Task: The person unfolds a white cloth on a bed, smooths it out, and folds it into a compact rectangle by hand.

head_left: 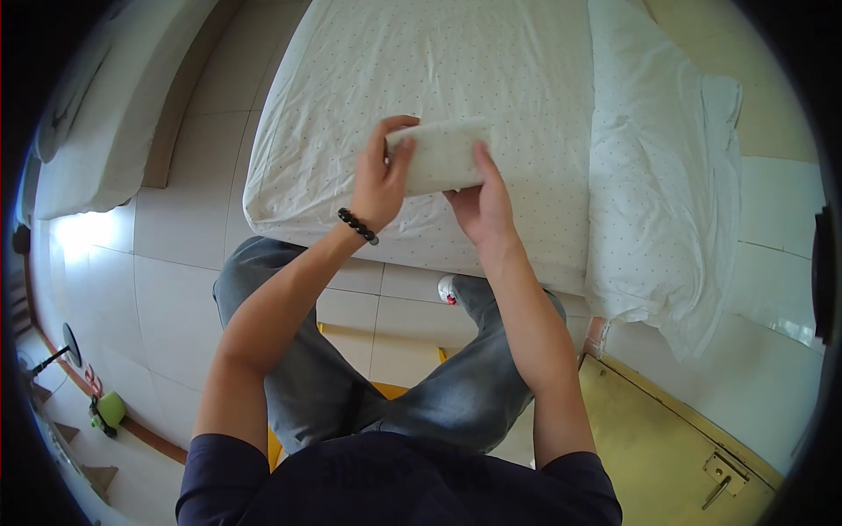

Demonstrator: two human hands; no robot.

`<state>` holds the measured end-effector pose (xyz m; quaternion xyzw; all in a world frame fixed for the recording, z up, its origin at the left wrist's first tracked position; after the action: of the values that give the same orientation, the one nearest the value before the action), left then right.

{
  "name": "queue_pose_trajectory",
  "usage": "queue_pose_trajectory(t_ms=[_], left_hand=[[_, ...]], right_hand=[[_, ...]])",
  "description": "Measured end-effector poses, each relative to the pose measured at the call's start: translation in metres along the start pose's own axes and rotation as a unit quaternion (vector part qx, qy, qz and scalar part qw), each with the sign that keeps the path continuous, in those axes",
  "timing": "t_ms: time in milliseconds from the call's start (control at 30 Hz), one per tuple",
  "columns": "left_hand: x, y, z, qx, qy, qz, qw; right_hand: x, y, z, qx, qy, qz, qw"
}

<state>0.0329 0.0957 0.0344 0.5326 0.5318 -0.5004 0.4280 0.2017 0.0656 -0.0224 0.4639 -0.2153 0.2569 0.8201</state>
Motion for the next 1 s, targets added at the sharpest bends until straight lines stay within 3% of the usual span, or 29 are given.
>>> queue_pose_trajectory(t_ms=[133,333,467,500,633,667,833,967,1000], left_hand=[[0.017,-0.016,-0.009,-0.046,-0.002,0.044,0.998],[0.006,-0.003,-0.003,0.001,0.03,0.009,1.0],[0.027,-0.007,-0.012,-0.008,-0.047,0.061,0.997],[0.024,-0.008,-0.012,-0.009,-0.047,0.06,0.997],[0.036,-0.009,-0.008,-0.071,-0.148,0.276,0.947],[0.039,-0.009,-0.009,-0.071,-0.148,0.276,0.947],[0.067,0.018,0.001,0.058,-0.256,0.366,0.893],[0.065,-0.002,-0.001,0.009,-0.25,0.33,0.91],[0.065,-0.003,0.0,0.003,-0.249,0.325,0.913]], right_hand=[[0.024,0.008,-0.002,0.025,-0.099,0.306,0.947],[0.028,0.001,0.0,-0.024,-0.129,0.359,0.924],[0.034,0.008,0.005,0.015,-0.173,0.433,0.885],[0.033,0.01,0.005,0.015,-0.172,0.432,0.885],[0.027,-0.009,0.001,-0.059,-0.093,0.174,0.979],[0.026,-0.01,-0.001,-0.059,-0.093,0.174,0.979],[0.025,0.008,-0.011,0.079,-0.135,0.165,0.974],[0.011,0.035,0.004,0.188,0.035,0.147,0.97],[0.01,0.034,0.005,0.188,0.035,0.147,0.971]])
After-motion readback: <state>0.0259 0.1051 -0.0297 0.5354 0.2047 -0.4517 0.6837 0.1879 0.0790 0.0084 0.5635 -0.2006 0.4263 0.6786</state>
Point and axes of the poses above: each hand's wrist, its own z-axis away from the middle knuckle, its own y-axis out of the palm, x = y × z, the point moved 10 cm from there along -z, towards the middle knuckle
